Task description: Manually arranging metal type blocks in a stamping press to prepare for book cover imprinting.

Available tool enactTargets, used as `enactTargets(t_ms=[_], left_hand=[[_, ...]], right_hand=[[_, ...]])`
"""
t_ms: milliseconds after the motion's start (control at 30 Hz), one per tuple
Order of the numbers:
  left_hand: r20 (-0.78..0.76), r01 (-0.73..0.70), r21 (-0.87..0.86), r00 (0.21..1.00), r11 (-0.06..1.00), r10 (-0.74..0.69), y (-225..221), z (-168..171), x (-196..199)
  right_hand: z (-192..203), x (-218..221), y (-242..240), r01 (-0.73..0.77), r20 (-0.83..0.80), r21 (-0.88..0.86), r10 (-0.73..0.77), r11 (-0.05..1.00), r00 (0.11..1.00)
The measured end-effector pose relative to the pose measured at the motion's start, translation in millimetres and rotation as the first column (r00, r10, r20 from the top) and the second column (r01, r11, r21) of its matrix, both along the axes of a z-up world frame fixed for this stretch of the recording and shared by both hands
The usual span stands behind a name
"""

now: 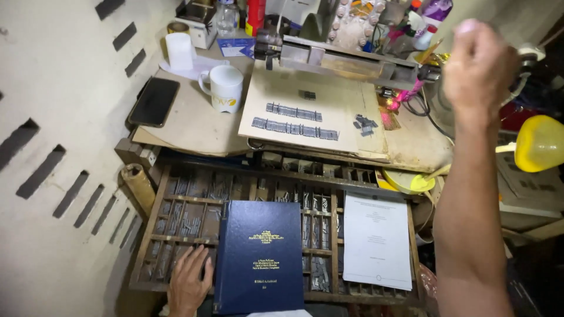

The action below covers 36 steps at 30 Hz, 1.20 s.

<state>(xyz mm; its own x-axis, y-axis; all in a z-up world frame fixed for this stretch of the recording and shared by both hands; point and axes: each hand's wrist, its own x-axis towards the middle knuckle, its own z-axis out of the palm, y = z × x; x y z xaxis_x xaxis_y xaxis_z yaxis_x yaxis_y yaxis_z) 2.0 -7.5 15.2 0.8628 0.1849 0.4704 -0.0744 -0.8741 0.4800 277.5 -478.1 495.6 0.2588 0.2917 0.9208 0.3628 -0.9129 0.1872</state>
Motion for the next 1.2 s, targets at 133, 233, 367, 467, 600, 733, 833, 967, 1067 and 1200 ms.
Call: enactTargets(t_ms=[133,233,367,467,600,733,833,967,1067,1200], left_hand=[[0.054,-0.017,0.029,0.998,0.999,0.015,3,-10,-3],[0.071,-0.044,0.030,0.997,0.999,0.042,0,-8,-1],[0.102,-0.005,0.081,0.995,0.997,-0.003,3,-2,-2],[0.106,-0.032,0.069,0.994,0.997,0.024,2,-7,-4],[0.046,-0.008,0.066,0.999,0.998,0.005,5,-7,1],[0.108,-0.030,0.069,0.994,0.997,0.022,2,-4,-2],[0.099,-0.028,0.063,0.995,0.998,0.021,1,-7,-5],[0.123,-0.010,0.074,0.992,0.997,0.001,3,-8,-1],[0.115,-0.010,0.073,0.993,0.997,0.001,2,-7,-3],[0.129,-0.017,0.084,0.992,0.996,0.006,2,-6,-4]], right_hand=[[-3,-20,18,0.182,-0.644,0.078,-0.090,0.980,0.760],[-14,7,-16,0.097,-0.261,0.133,-0.059,0.986,0.964],[-2,-19,9,0.092,-0.302,0.103,-0.057,0.990,0.952],[-8,-25,15,0.156,-0.496,0.146,-0.064,0.977,0.866],[-9,-51,10,-0.174,-0.209,0.301,0.243,0.938,0.947],[-47,-88,56,-0.246,-0.512,0.159,0.293,0.956,0.807],[-92,-92,73,-0.081,-0.793,0.132,0.155,0.988,0.589],[-123,-81,72,-0.168,-0.749,0.073,0.165,0.983,0.642],[-126,-76,78,-0.220,-0.678,-0.009,0.156,0.976,0.719],[-122,-74,86,-0.266,-0.653,-0.057,0.166,0.962,0.739]])
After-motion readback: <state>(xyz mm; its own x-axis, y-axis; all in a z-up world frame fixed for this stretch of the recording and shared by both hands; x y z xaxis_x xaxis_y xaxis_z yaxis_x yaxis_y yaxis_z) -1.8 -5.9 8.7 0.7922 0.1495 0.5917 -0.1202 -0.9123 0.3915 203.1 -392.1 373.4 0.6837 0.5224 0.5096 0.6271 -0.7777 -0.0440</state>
